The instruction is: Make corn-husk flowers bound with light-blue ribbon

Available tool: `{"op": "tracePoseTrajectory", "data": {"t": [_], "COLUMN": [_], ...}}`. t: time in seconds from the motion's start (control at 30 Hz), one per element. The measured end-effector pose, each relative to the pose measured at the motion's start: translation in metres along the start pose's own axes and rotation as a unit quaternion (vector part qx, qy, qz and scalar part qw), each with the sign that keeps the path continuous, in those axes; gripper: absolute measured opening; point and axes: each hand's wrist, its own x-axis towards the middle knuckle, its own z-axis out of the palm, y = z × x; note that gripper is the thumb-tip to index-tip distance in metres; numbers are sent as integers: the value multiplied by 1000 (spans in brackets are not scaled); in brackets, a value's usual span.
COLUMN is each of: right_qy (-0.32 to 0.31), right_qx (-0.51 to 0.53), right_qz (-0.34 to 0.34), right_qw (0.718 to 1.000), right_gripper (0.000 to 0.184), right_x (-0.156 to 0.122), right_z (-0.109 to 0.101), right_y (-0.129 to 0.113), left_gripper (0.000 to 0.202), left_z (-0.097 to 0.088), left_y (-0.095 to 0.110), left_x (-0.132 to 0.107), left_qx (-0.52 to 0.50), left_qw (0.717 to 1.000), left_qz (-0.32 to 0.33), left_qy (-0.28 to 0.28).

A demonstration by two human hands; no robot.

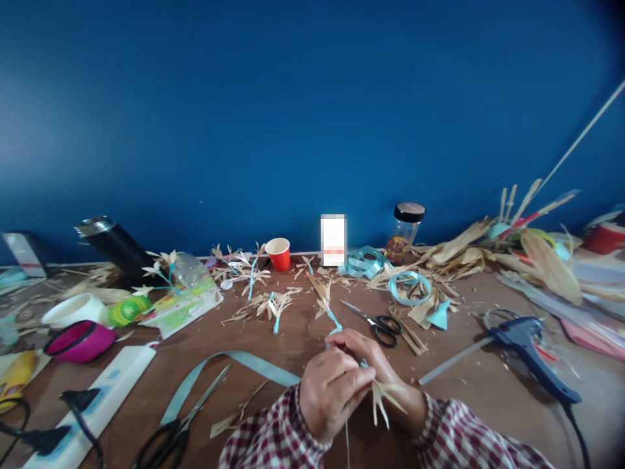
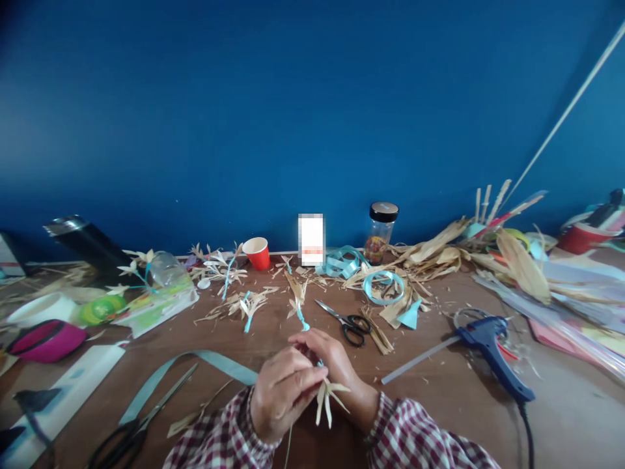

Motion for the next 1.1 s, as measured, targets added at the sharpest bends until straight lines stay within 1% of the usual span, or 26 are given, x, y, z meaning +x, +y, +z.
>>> {"op": "tracePoseTrajectory", "data": {"t": [0.07,0.13,0.2,0.27,0.33,0.4,0.43,0.5,0.57,0.63,0.73,0.77,0.8,0.83,0.93,0.97,1.03,1.1], "right_qy": [-2,2,25,64,96,113,118,119,114,114,140,147,150,150,134,123,89,31], "right_qx": [-10,-30,-44,-32,9,45,49,32,13,17,61,81,102,121,136,122,72,3], "right_qz": [15,48,80,99,113,127,133,142,150,157,177,184,190,193,181,173,156,130], "right_qw": [1000,998,996,993,989,984,983,982,982,981,972,968,965,962,965,969,981,991], "right_gripper": [25,21,21,23,27,27,26,22,20,20,21,21,21,22,19,17,13,11], "right_x": [1,4,6,7,7,7,7,8,8,9,10,11,11,11,10,9,7,5], "right_z": [-1,1,4,4,2,0,-2,-4,-4,-4,-4,-4,-4,-4,-3,-2,1,2], "right_y": [1,7,15,22,25,27,27,27,27,27,28,28,29,30,31,30,24,16], "left_gripper": [33,34,32,29,25,18,13,8,10,12,16,16,17,17,20,21,24,26], "left_z": [1,0,-3,-7,-10,-12,-12,-11,-10,-9,-11,-12,-13,-13,-12,-11,-9,-7], "left_y": [4,7,10,10,8,2,-1,-7,-12,-13,-14,-15,-15,-17,-23,-25,-29,-32], "left_x": [-2,-3,-1,1,4,6,7,7,7,8,10,10,11,12,12,11,10,8], "left_qx": [-7,-15,-29,-47,-68,-96,-114,-158,-206,-269,-398,-425,-432,-419,-329,-309,-289,-275], "left_qw": [1000,1000,997,987,968,937,918,882,853,830,786,773,768,771,802,806,805,804], "left_qz": [7,4,-13,-46,-105,-191,-238,-317,-359,-371,-376,-382,-392,-403,-438,-452,-479,-494], "left_qy": [-7,20,75,146,217,276,294,310,317,318,288,275,265,258,236,223,197,186]}}
